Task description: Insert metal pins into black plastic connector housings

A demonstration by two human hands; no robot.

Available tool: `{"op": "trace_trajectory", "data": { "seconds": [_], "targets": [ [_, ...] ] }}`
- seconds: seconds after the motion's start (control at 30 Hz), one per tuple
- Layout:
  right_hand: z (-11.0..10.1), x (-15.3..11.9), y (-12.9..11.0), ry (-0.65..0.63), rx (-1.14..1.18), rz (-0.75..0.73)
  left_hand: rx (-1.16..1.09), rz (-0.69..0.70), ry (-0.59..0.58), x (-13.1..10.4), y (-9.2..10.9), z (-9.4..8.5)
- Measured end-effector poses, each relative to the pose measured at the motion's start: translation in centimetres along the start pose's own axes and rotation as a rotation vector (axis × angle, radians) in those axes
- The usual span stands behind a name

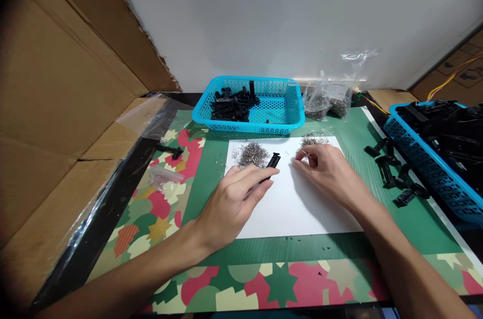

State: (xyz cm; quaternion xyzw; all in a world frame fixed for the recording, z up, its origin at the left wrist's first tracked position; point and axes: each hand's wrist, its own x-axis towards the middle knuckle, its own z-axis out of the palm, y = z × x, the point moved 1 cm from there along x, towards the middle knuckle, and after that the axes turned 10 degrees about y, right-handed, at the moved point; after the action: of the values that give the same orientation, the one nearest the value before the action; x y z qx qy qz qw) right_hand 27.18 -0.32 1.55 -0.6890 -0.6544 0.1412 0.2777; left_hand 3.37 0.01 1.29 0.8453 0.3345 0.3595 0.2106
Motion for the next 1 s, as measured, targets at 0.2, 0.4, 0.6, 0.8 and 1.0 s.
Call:
{"op": "trace_trajectory", "data": {
  "seconds": [0.2,0.4,0.6,0.8,1.0],
  "targets": [
    [0.5,0.3,0.2,0.012,0.023,0.028,0.003,-0.02,-0.017,0.0,0.1,-0.1],
    [0.2,0.3,0.7,0.005,0.073,0.025,0.01,-0.016,-0.026,0.0,0.0,-0.2],
    [-0.6,0.3,1.1,0.048,0.098,0.052,0.009,-0.008,-0.038,-0.1,-0.1,-0.2],
    [-0.5,0.2,0.9,-0.123,0.142,0.068,0.028,-0.013,-0.046,-0.1,-0.1,-0.3],
    [0.5,-0.1,-0.5,-0.164,0.137,0.027,0.011,-0.039,-0.056,-0.1,-0.2,-0.3]
  ]
}}
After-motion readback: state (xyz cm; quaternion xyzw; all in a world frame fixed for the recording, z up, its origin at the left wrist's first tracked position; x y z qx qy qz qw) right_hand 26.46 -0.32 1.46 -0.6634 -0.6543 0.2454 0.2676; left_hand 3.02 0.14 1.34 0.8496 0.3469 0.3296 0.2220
